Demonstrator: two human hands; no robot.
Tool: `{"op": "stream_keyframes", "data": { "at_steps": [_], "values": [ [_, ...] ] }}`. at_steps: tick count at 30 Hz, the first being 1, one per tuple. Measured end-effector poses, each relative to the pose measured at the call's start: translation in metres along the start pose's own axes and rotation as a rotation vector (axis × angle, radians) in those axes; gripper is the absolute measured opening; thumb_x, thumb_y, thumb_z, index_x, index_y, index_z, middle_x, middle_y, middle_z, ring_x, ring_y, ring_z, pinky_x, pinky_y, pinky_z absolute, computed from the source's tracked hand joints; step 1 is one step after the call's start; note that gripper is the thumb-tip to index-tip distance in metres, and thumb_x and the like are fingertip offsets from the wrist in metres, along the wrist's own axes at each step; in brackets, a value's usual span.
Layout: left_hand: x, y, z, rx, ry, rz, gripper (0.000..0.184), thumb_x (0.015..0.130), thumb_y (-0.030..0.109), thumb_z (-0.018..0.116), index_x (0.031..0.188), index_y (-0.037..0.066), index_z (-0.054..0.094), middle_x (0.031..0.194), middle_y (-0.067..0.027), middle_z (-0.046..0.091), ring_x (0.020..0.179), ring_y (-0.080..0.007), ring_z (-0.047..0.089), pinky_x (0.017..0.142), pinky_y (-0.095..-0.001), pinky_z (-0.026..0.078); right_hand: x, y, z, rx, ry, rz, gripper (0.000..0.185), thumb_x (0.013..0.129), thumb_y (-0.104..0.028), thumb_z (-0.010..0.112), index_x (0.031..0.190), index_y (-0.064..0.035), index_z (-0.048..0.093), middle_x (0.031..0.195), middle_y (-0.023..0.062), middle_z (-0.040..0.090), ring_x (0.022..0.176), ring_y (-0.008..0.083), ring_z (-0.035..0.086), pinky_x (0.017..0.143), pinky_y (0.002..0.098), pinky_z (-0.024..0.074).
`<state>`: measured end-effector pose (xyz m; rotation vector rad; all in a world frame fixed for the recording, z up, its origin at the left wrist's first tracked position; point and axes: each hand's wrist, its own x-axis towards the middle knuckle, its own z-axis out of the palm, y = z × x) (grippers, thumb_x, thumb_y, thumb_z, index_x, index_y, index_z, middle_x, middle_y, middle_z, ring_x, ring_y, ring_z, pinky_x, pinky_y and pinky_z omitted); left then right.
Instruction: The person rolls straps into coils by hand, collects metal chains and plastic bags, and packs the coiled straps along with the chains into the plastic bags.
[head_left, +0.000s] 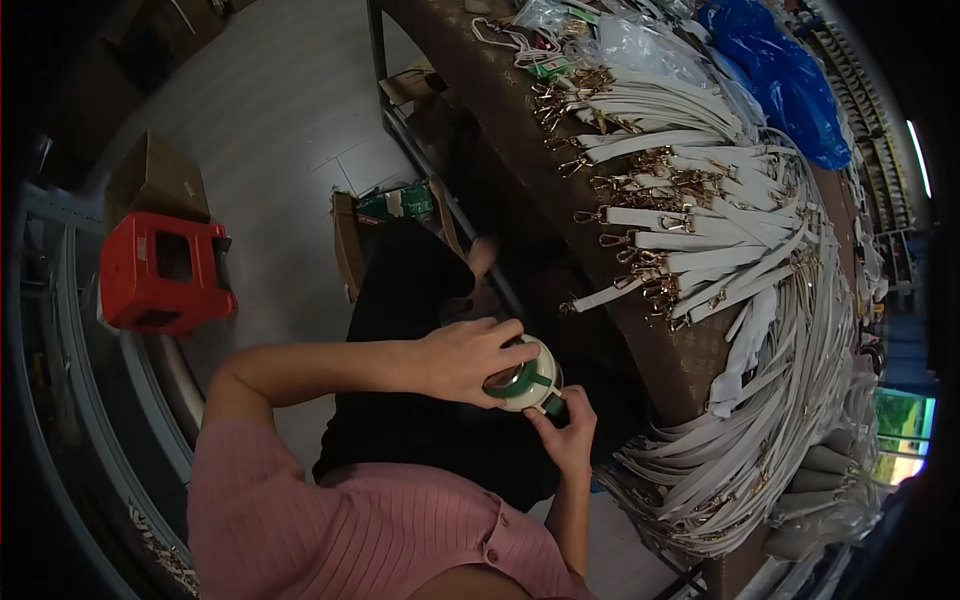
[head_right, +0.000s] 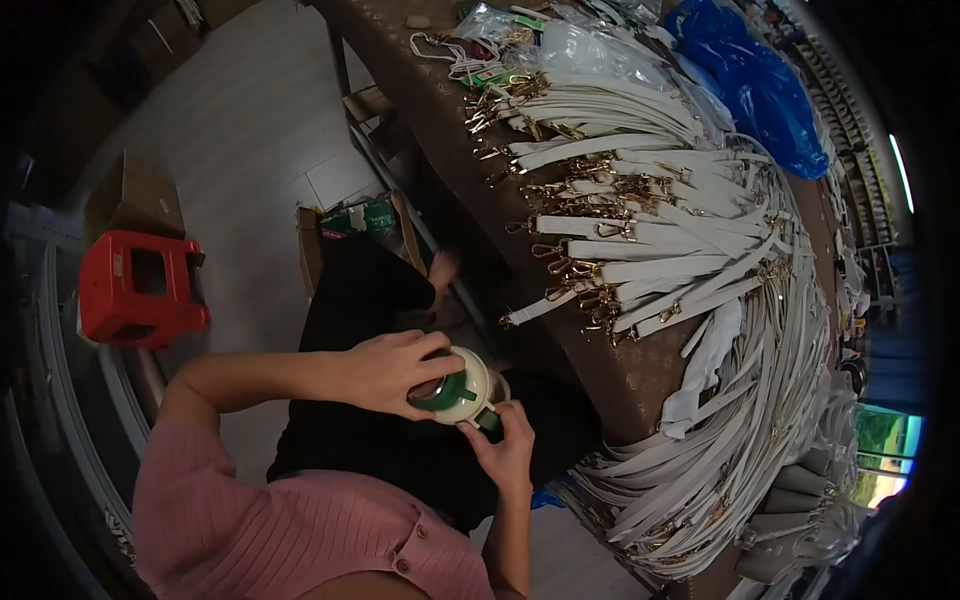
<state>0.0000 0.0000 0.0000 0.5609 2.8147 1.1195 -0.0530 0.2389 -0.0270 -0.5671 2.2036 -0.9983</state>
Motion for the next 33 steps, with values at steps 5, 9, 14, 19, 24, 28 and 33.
{"op": "stream_keyframes", "data": {
  "at_steps": [5,9,14,19,24,28,33],
  "values": [
    [0.024,-0.053,-0.004,0.018,0.226,-0.077,0.064,0.060,0.030,0.073,0.112,0.008,0.044,0.095,-0.0125,0.044,0.080,-0.0311,0.052,0.070,-0.0376,0.046,0.004,0.014,-0.013,-0.444,0.375,-0.317,0.039,0.069,-0.014,0.071,0.102,-0.0024,0.054,0.103,0.0155,0.048,0.096,0.0323,0.046,0.082,0.0387,0.0378],
    [0.055,-0.125,-0.009,0.009,0.311,-0.307,0.065,0.059,0.027,0.072,0.114,0.009,0.044,0.100,-0.0148,0.043,0.090,-0.0337,0.050,0.075,-0.0407,0.044,-0.007,0.056,-0.035,-0.626,0.548,-0.178,0.030,0.073,-0.012,0.067,0.099,-0.0031,0.056,0.103,0.0169,0.047,0.095,0.0349,0.047,0.083,0.0407,0.0372],
    [0.108,-0.267,0.028,0.269,0.430,-0.178,0.051,0.062,0.028,0.069,0.106,0.008,0.054,0.099,-0.0150,0.048,0.090,-0.0323,0.050,0.076,-0.0400,0.044,-0.012,0.105,-0.048,-0.764,0.581,0.202,0.026,0.083,-0.019,0.058,0.104,-0.0021,0.055,0.100,0.0228,0.049,0.094,0.0382,0.047,0.079,0.0408,0.0409],
    [0.160,-0.374,0.072,0.365,0.363,-0.231,0.048,0.065,0.030,0.065,0.107,0.007,0.054,0.101,-0.0157,0.051,0.091,-0.0319,0.050,0.077,-0.0406,0.044,0.016,0.109,-0.041,-0.302,0.622,0.244,0.032,0.087,-0.019,0.052,0.102,0.0086,0.054,0.098,0.0270,0.057,0.091,0.0362,0.054,0.082,0.0397,0.0429],
    [0.162,-0.431,0.118,0.262,0.155,-0.680,0.046,0.066,0.029,0.064,0.105,0.007,0.055,0.101,-0.0162,0.052,0.091,-0.0320,0.051,0.077,-0.0406,0.044,0.014,0.135,-0.044,-0.351,0.643,0.258,0.031,0.087,-0.019,0.052,0.101,0.0089,0.054,0.097,0.0257,0.057,0.090,0.0348,0.054,0.081,0.0392,0.0430],
    [0.169,-0.456,0.140,0.226,0.077,-0.808,0.044,0.067,0.029,0.063,0.104,0.006,0.055,0.101,-0.0166,0.052,0.091,-0.0321,0.051,0.078,-0.0407,0.044,0.009,0.140,-0.045,-0.357,0.658,0.320,0.031,0.087,-0.018,0.052,0.101,0.0092,0.054,0.096,0.0244,0.057,0.089,0.0333,0.054,0.080,0.0387,0.0431],
    [0.175,-0.489,0.162,0.226,0.065,-0.893,0.042,0.068,0.028,0.062,0.103,0.005,0.056,0.101,-0.0171,0.053,0.091,-0.0322,0.052,0.078,-0.0407,0.044,0.016,0.141,-0.045,-0.352,0.660,0.381,0.030,0.086,-0.017,0.052,0.100,0.0095,0.054,0.095,0.0227,0.057,0.088,0.0314,0.054,0.080,0.0381,0.0433]
  ]
}}
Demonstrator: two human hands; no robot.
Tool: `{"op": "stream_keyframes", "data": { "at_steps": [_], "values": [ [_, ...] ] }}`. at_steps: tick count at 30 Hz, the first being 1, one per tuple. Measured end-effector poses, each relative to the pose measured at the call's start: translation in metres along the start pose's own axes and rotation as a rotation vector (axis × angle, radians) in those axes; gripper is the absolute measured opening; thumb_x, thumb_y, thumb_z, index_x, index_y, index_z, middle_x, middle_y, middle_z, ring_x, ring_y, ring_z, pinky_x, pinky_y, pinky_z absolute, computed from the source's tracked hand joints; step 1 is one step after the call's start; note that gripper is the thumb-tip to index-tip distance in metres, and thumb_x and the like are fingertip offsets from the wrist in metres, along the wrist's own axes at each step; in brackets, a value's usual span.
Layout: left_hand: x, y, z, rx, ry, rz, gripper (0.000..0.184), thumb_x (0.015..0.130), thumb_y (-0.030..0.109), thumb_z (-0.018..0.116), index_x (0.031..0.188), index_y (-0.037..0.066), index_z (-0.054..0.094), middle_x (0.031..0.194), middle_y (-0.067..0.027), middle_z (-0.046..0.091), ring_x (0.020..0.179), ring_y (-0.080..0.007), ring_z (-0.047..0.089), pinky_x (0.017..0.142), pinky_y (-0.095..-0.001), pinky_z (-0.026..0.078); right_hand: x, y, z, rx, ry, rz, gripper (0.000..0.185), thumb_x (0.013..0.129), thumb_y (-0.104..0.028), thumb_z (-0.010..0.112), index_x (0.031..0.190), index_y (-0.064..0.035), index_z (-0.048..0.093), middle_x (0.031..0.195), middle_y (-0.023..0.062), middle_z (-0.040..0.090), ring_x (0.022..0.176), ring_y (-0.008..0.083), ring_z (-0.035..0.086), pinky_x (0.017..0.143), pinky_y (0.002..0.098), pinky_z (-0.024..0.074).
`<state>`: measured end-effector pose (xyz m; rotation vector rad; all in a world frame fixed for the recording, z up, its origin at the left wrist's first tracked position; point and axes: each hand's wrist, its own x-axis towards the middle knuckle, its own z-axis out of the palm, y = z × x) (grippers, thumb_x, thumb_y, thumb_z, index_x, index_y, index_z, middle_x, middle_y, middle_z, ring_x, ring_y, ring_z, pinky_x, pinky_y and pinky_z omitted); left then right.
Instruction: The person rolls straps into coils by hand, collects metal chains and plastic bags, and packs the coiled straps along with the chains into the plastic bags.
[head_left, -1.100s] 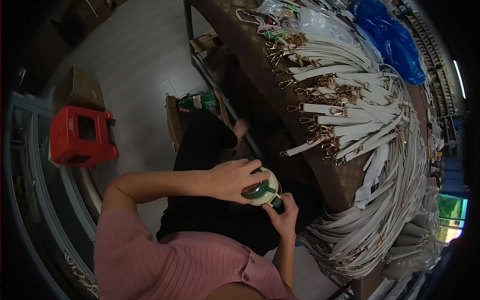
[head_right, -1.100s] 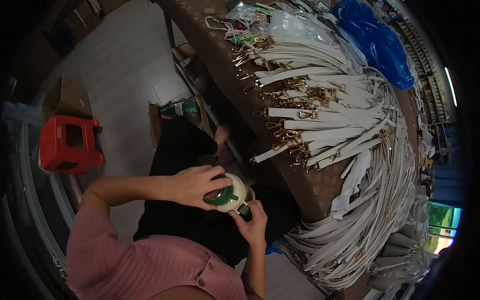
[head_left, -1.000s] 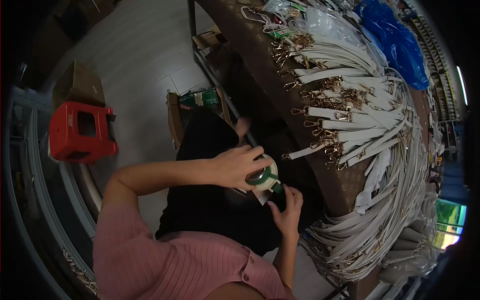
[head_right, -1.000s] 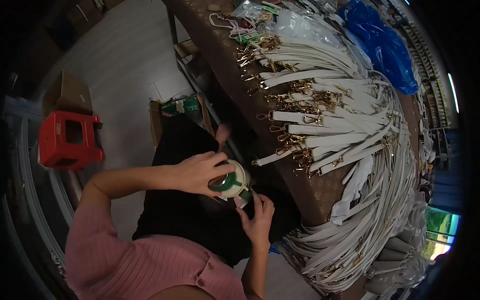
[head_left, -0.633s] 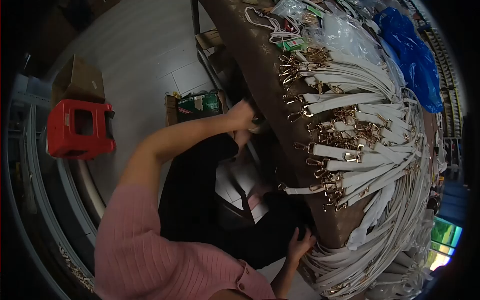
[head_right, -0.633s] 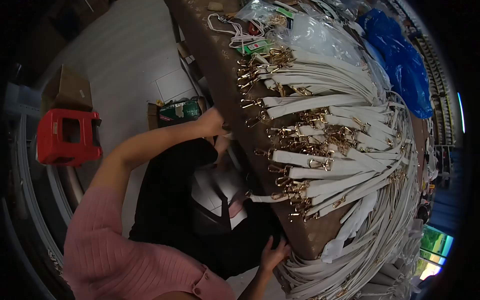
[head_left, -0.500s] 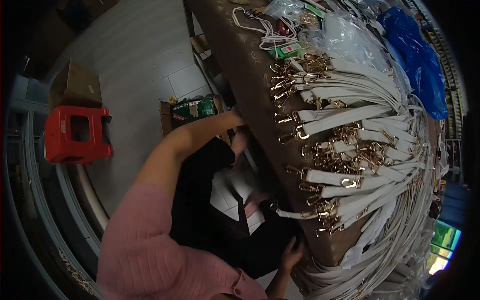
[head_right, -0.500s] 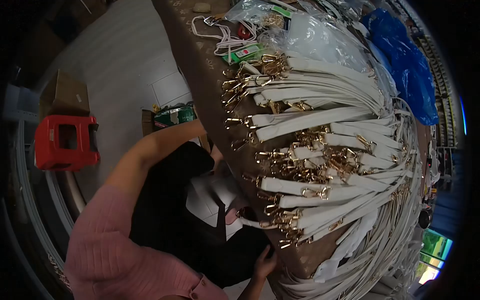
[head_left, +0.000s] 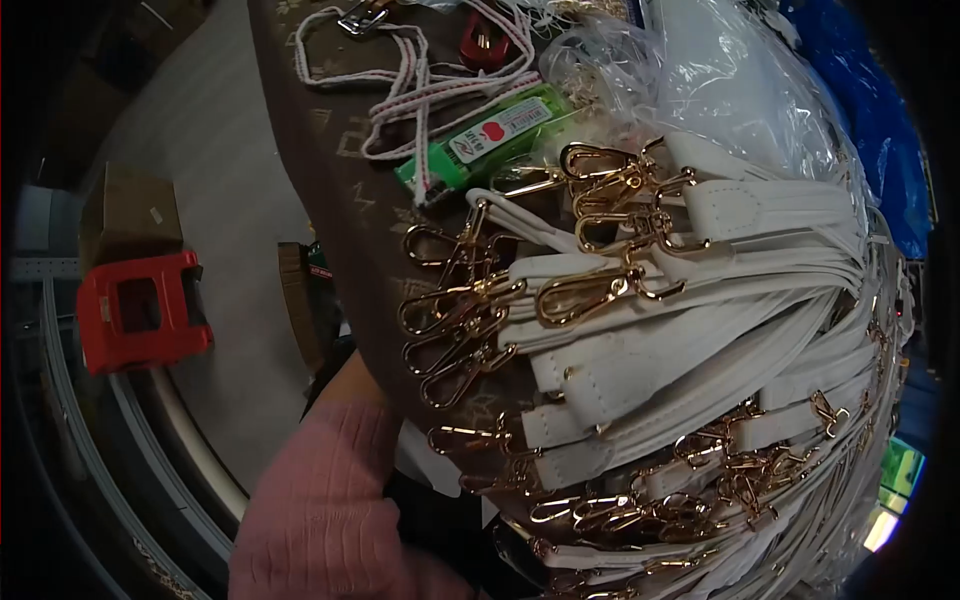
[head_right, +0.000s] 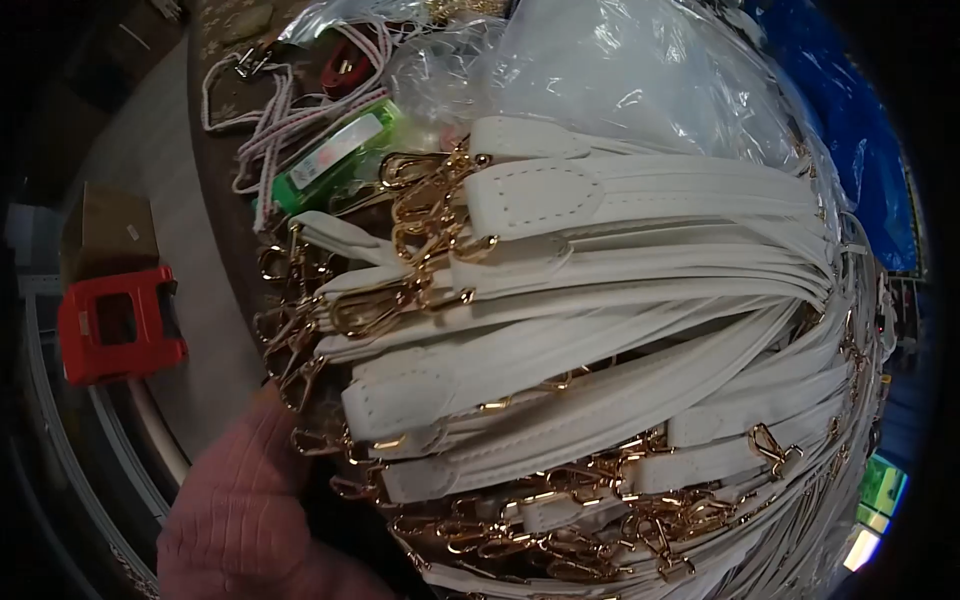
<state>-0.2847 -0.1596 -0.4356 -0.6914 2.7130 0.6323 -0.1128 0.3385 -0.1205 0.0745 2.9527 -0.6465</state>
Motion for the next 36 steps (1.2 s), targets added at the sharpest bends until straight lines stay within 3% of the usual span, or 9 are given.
{"op": "stream_keyframes", "data": {
  "at_steps": [22,28,30,31,32,35,36],
  "values": [
    [0.001,0.020,0.019,-0.055,0.008,0.002,0.034,0.073,0.026,0.055,0.097,0.002,0.059,0.102,-0.0193,0.056,0.093,-0.0326,0.054,0.080,-0.0409,0.045,0.001,0.001,0.006,0.017,0.034,0.049,0.028,0.084,-0.014,0.053,0.095,0.0111,0.054,0.090,0.0155,0.059,0.083,0.0233,0.054,0.077,0.0354,0.0439],
    [-0.054,0.050,0.008,-0.127,0.118,0.137,0.033,0.075,0.025,0.054,0.095,0.001,0.060,0.102,-0.0199,0.056,0.093,-0.0327,0.055,0.081,-0.0409,0.045,-0.003,0.003,0.009,0.151,0.100,-0.017,0.027,0.083,-0.014,0.054,0.094,0.0115,0.054,0.089,0.0136,0.059,0.082,0.0211,0.054,0.076,0.0347,0.0441],
    [-0.086,0.075,0.009,-0.170,0.146,0.223,0.032,0.075,0.025,0.053,0.095,0.001,0.060,0.102,-0.0201,0.057,0.093,-0.0328,0.055,0.081,-0.0409,0.045,0.002,-0.005,0.019,0.371,0.119,-0.069,0.027,0.083,-0.013,0.054,0.093,0.0116,0.054,0.088,0.0129,0.059,0.081,0.0204,0.054,0.075,0.0345,0.0442],
    [-0.107,0.090,0.016,-0.206,0.156,0.273,0.032,0.075,0.025,0.053,0.094,0.000,0.060,0.102,-0.0202,0.057,0.093,-0.0328,0.055,0.081,-0.0409,0.045,0.007,-0.011,0.025,0.637,0.097,-0.098,0.032,0.084,-0.015,0.052,0.107,0.0068,0.049,0.110,0.0165,0.054,0.104,0.0259,0.050,0.088,0.0397,0.0395],
    [-0.127,0.105,0.023,-0.238,0.170,0.336,0.032,0.076,0.025,0.053,0.094,0.000,0.060,0.102,-0.0203,0.057,0.093,-0.0328,0.055,0.081,-0.0410,0.045,0.011,-0.026,0.023,0.627,0.091,-0.058,0.034,0.084,-0.017,0.053,0.106,0.0081,0.049,0.111,0.0171,0.053,0.104,0.0264,0.050,0.089,0.0395,0.0385],
    [-0.197,0.149,0.054,-0.387,0.036,0.474,0.031,0.076,0.025,0.052,0.093,0.000,0.061,0.103,-0.0206,0.057,0.093,-0.0329,0.056,0.082,-0.0410,0.045,0.026,-0.027,0.029,0.594,0.101,0.055,0.051,0.083,-0.027,0.055,0.111,0.0148,0.046,0.116,0.0185,0.051,0.104,0.0265,0.049,0.092,0.0360,0.0354],
    [-0.235,0.165,0.020,-0.341,-0.268,0.315,0.033,0.075,0.026,0.055,0.090,-0.003,0.060,0.101,-0.0235,0.057,0.092,-0.0338,0.056,0.078,-0.0399,0.047,0.028,-0.024,0.030,0.598,0.115,0.045,0.051,0.083,-0.027,0.055,0.111,0.0148,0.046,0.116,0.0185,0.051,0.104,0.0265,0.049,0.092,0.0360,0.0354]
  ]
}}
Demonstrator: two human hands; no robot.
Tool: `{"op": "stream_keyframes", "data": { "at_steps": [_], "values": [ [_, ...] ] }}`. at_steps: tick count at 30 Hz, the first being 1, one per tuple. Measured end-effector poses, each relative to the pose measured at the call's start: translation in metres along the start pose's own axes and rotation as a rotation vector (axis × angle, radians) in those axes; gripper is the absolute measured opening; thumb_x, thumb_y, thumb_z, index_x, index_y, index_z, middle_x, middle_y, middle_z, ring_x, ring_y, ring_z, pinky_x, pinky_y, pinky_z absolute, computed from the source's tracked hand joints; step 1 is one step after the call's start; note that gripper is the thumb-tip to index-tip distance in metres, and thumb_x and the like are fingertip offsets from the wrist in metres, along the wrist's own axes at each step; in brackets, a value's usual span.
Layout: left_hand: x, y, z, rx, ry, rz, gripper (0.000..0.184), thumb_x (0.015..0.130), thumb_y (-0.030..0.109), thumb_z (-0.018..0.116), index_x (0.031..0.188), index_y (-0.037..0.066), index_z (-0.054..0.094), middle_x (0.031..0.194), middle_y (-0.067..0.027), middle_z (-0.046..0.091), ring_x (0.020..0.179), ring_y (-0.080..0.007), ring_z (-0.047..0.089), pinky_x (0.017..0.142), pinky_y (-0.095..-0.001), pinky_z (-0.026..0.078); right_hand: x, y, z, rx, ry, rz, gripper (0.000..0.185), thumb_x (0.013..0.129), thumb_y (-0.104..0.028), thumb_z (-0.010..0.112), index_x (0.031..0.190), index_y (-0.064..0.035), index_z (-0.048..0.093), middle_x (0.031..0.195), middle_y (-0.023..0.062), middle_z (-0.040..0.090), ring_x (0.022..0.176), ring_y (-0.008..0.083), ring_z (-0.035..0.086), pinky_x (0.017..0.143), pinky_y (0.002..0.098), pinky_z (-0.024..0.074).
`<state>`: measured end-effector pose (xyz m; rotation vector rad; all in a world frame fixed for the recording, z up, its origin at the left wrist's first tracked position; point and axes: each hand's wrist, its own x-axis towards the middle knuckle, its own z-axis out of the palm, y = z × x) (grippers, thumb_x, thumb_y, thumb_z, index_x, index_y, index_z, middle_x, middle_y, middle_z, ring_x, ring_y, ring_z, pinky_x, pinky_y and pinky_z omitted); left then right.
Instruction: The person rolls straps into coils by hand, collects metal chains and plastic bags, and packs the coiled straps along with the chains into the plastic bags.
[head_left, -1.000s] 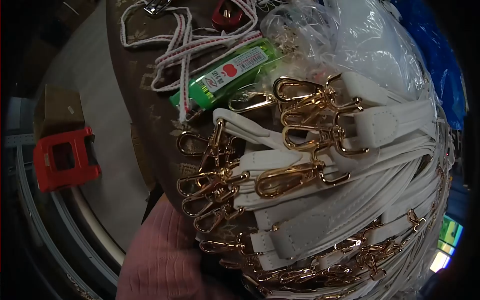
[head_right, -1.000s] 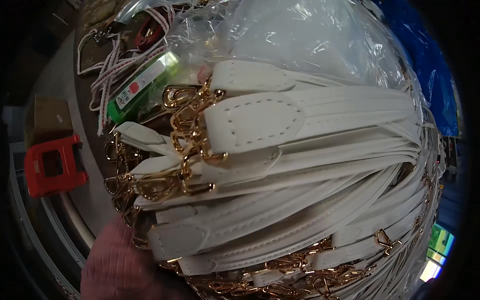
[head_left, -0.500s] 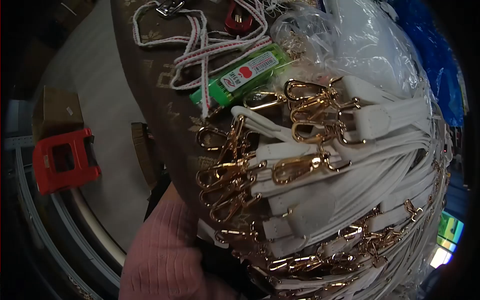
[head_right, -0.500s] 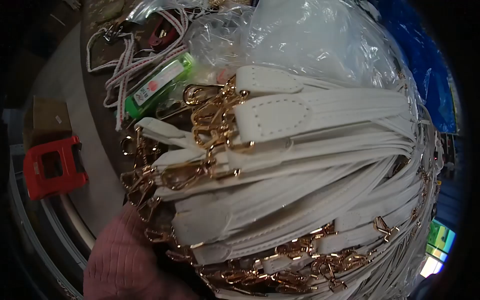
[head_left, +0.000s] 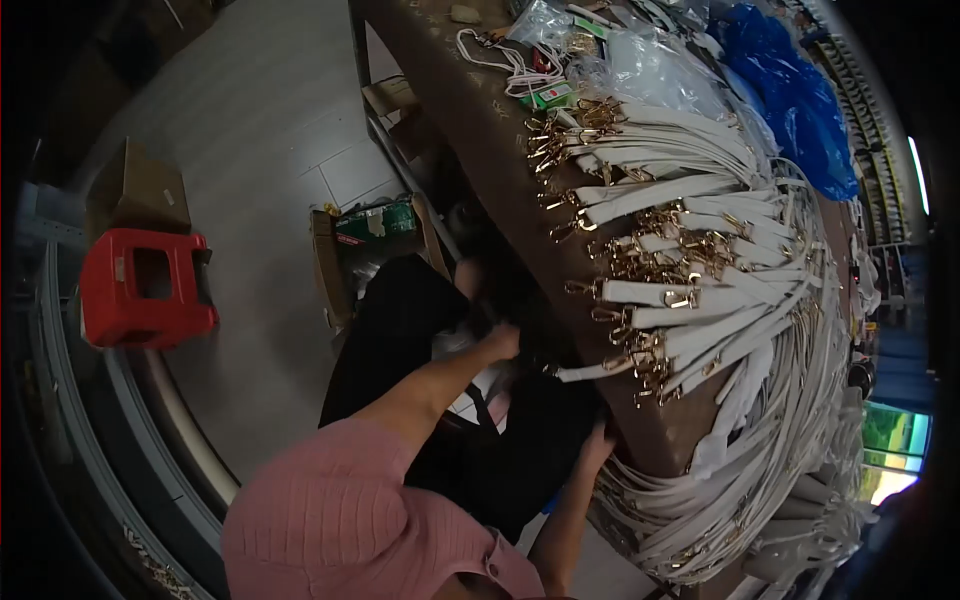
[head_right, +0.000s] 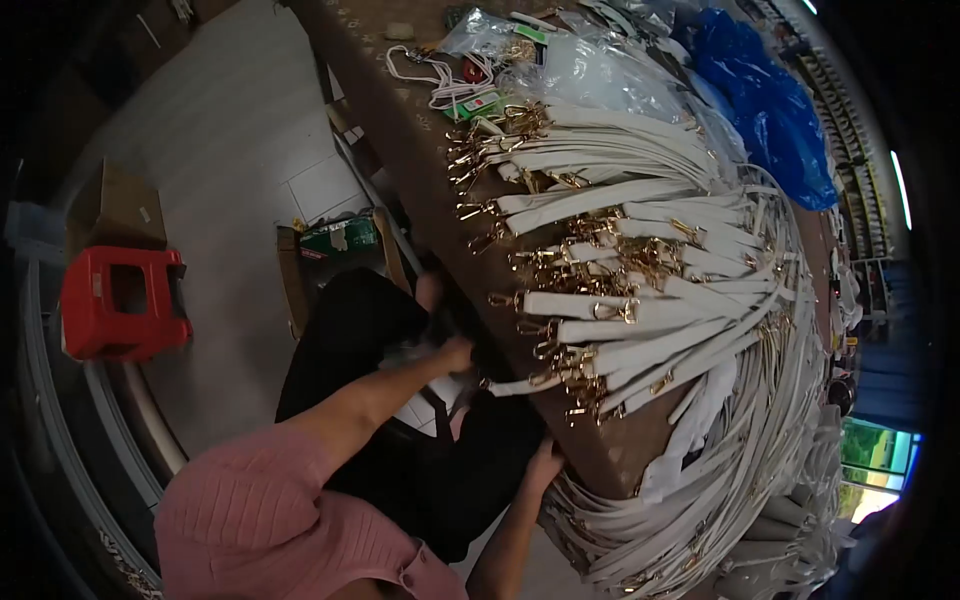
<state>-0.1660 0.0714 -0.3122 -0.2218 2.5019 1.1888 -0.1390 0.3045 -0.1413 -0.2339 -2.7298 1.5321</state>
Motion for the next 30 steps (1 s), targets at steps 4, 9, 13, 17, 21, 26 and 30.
{"op": "stream_keyframes", "data": {
  "at_steps": [4,9,13,17,21,26,30],
  "values": [
    [-0.041,0.021,0.061,-0.232,0.050,-0.140,0.040,0.076,0.026,0.057,0.106,0.001,0.057,0.102,-0.0208,0.058,0.092,-0.0343,0.057,0.077,-0.0389,0.046,-0.005,-0.010,0.002,0.066,-0.115,0.321,0.067,0.081,-0.044,0.053,0.120,0.0092,0.043,0.123,0.0181,0.047,0.111,0.0280,0.046,0.094,0.0344,0.0349],
    [-0.103,0.044,0.031,-0.803,0.067,-0.393,0.048,0.079,0.032,0.058,0.113,-0.002,0.052,0.106,-0.0189,0.057,0.094,-0.0303,0.056,0.078,-0.0372,0.045,-0.011,0.027,-0.023,0.294,-0.149,0.740,0.065,0.084,-0.046,0.049,0.124,0.0042,0.041,0.120,0.0153,0.049,0.107,0.0270,0.048,0.090,0.0334,0.0393],
    [-0.090,0.026,0.021,-0.812,0.232,-0.323,0.057,0.080,0.042,0.058,0.117,0.000,0.047,0.110,-0.0175,0.056,0.099,-0.0276,0.055,0.079,-0.0375,0.046,-0.027,0.050,-0.034,0.619,-0.397,0.448,0.052,0.087,-0.038,0.048,0.120,0.0026,0.046,0.110,0.0144,0.053,0.098,0.0252,0.053,0.082,0.0311,0.0441],
    [-0.101,0.037,0.012,-0.994,0.186,-0.297,0.066,0.080,0.052,0.053,0.121,0.002,0.042,0.119,-0.0157,0.050,0.109,-0.0254,0.048,0.085,-0.0392,0.043,-0.027,0.055,-0.037,0.682,-0.506,0.396,0.047,0.087,-0.035,0.048,0.117,0.0022,0.048,0.107,0.0141,0.055,0.094,0.0243,0.055,0.079,0.0307,0.0456],
    [-0.145,0.067,-0.040,-1.144,-0.171,-0.094,0.077,0.079,0.058,0.050,0.129,0.003,0.032,0.125,-0.0138,0.043,0.118,-0.0251,0.040,0.094,-0.0392,0.036,-0.029,0.053,-0.041,0.664,-0.555,0.416,0.045,0.087,-0.033,0.049,0.115,0.0022,0.049,0.105,0.0138,0.056,0.092,0.0237,0.056,0.078,0.0309,0.0461],
    [-0.166,0.088,-0.067,-1.278,-0.176,0.121,0.088,0.075,0.043,0.065,0.137,0.007,0.015,0.126,-0.0135,0.040,0.110,-0.0239,0.043,0.096,-0.0331,0.034,-0.025,0.047,-0.045,0.646,-0.606,0.412,0.041,0.087,-0.031,0.049,0.112,0.0023,0.051,0.103,0.0136,0.057,0.090,0.0230,0.057,0.077,0.0311,0.0466],
    [-0.160,0.093,-0.071,-1.091,-0.109,0.071,0.093,0.071,0.033,0.071,0.136,-0.004,0.015,0.131,-0.0173,0.036,0.119,-0.0254,0.037,0.100,-0.0291,0.030,-0.016,0.030,-0.046,0.656,-0.673,0.360,0.039,0.086,-0.029,0.050,0.110,0.0024,0.052,0.102,0.0133,0.057,0.088,0.0224,0.057,0.076,0.0313,0.0471]
  ]
}}
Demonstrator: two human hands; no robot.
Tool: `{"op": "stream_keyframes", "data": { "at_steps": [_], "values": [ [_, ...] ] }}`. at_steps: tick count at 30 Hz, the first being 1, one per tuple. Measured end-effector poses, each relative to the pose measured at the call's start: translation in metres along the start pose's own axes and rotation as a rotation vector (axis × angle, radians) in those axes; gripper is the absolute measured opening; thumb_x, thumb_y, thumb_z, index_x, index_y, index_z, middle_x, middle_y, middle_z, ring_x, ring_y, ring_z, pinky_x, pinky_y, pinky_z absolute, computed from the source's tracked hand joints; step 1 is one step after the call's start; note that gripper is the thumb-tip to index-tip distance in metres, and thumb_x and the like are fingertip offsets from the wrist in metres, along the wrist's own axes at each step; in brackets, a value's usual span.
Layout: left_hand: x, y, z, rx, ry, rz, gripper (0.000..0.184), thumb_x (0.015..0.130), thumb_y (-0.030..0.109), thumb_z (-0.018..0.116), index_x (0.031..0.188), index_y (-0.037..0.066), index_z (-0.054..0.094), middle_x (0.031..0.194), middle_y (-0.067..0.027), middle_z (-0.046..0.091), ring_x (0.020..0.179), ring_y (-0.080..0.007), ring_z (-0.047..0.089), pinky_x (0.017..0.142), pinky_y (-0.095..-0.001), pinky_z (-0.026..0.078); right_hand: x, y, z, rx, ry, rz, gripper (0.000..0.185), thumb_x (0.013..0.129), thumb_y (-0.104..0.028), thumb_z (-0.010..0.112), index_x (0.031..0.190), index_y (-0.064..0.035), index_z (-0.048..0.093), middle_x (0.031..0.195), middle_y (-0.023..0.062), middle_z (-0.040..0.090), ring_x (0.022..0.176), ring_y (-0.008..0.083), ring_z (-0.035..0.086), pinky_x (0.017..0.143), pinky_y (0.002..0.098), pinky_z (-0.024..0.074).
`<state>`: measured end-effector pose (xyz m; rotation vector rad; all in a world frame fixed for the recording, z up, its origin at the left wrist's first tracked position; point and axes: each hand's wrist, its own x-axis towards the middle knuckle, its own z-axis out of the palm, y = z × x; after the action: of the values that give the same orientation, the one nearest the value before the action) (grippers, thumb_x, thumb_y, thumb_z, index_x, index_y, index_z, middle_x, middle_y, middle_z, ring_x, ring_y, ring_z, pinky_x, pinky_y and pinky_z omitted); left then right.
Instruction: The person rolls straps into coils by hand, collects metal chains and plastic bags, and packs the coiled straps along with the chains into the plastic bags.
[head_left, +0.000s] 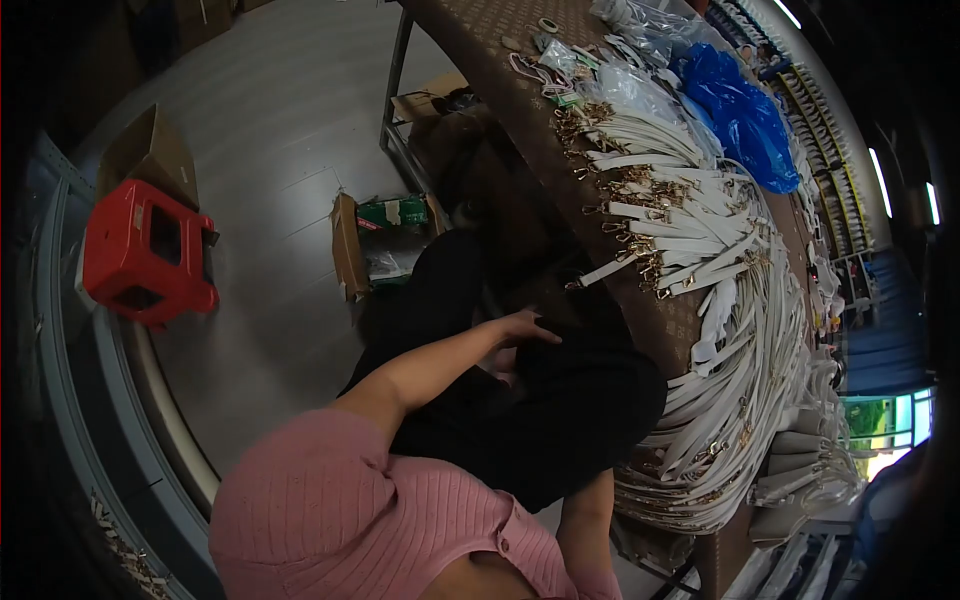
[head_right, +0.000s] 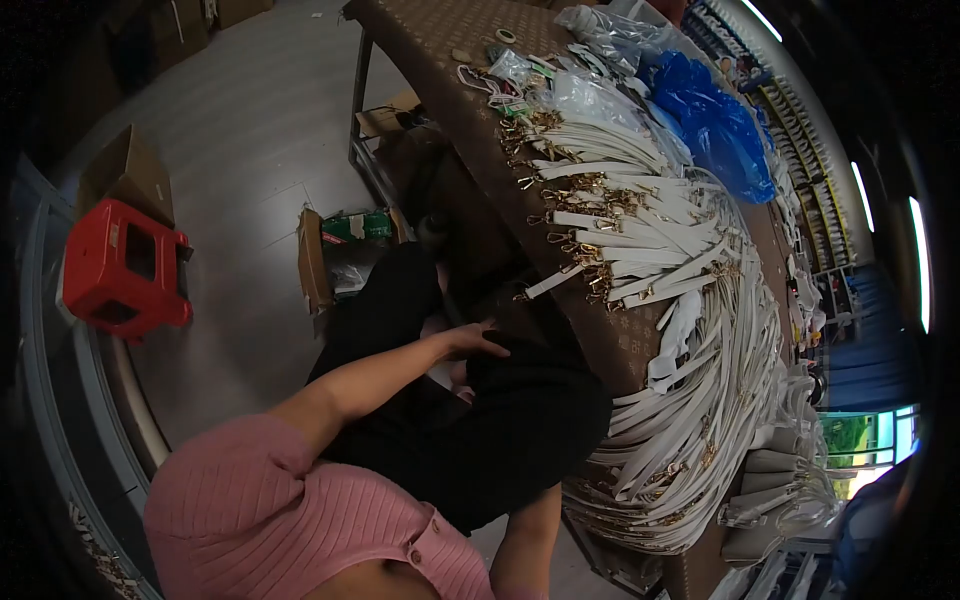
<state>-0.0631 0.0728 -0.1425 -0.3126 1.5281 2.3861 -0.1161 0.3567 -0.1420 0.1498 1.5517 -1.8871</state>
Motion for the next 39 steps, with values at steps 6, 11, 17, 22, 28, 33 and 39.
{"op": "stream_keyframes", "data": {
  "at_steps": [6,11,17,22,28,33,39],
  "values": [
    [-0.004,0.066,0.023,0.443,-0.077,0.289,0.039,0.072,0.024,0.066,0.101,-0.001,0.060,0.087,-0.0116,0.063,0.080,-0.0180,0.058,0.073,-0.0293,0.046,0.000,-0.050,0.013,-0.019,-0.132,-0.157,0.035,0.086,-0.026,0.051,0.106,0.0024,0.054,0.099,0.0130,0.058,0.085,0.0215,0.058,0.074,0.0317,0.0477],
    [-0.025,0.101,0.051,0.499,-0.053,0.597,0.026,0.076,0.022,0.063,0.090,0.000,0.062,0.080,-0.0094,0.064,0.073,-0.0160,0.058,0.066,-0.0285,0.044,-0.036,-0.077,0.095,0.055,0.159,-0.448,0.023,0.085,-0.019,0.054,0.093,0.0020,0.056,0.087,0.0091,0.060,0.077,0.0183,0.059,0.069,0.0299,0.0482],
    [-0.036,0.059,0.047,0.709,0.034,1.051,0.020,0.078,0.019,0.059,0.090,0.004,0.063,0.076,-0.0089,0.061,0.069,-0.0210,0.060,0.062,-0.0311,0.047,-0.053,-0.062,0.110,-0.013,0.243,-0.573,0.010,0.079,-0.007,0.062,0.081,-0.0042,0.053,0.073,-0.0004,0.051,0.065,0.0100,0.049,0.062,0.0234,0.0419],
    [-0.072,-0.011,0.005,1.400,-0.195,0.633,0.029,0.081,0.012,0.052,0.108,0.010,0.060,0.084,-0.0112,0.059,0.070,-0.0243,0.060,0.060,-0.0337,0.050,-0.072,0.008,0.053,-0.814,0.337,-0.535,0.019,0.078,-0.013,0.064,0.079,-0.0017,0.049,0.074,0.0043,0.050,0.071,0.0152,0.048,0.068,0.0275,0.0403],
    [-0.095,0.001,-0.023,1.118,-0.164,0.503,0.040,0.079,0.012,0.057,0.118,0.007,0.051,0.102,-0.0155,0.057,0.089,-0.0300,0.057,0.075,-0.0355,0.049,-0.099,0.010,0.041,-1.119,0.450,-0.727,0.019,0.079,-0.015,0.061,0.081,0.0000,0.049,0.085,0.0128,0.052,0.079,0.0277,0.051,0.074,0.0334,0.0420],
    [-0.113,0.073,-0.065,0.601,0.407,0.621,0.029,0.083,0.011,0.056,0.111,0.001,0.055,0.096,-0.0097,0.060,0.086,-0.0178,0.060,0.076,-0.0273,0.047,-0.084,-0.029,0.075,-0.906,0.330,-0.824,0.017,0.080,-0.013,0.060,0.088,-0.0002,0.053,0.091,0.0124,0.054,0.084,0.0251,0.053,0.074,0.0317,0.0426],
    [-0.114,0.123,-0.143,0.229,0.618,0.507,0.025,0.088,0.015,0.051,0.109,0.002,0.056,0.096,-0.0057,0.061,0.087,-0.0116,0.058,0.074,-0.0239,0.046,-0.012,-0.018,0.147,-0.542,-0.010,-0.573,0.026,0.083,-0.019,0.060,0.103,-0.0024,0.054,0.094,0.0064,0.057,0.087,0.0140,0.054,0.076,0.0267,0.0435]
  ]
}}
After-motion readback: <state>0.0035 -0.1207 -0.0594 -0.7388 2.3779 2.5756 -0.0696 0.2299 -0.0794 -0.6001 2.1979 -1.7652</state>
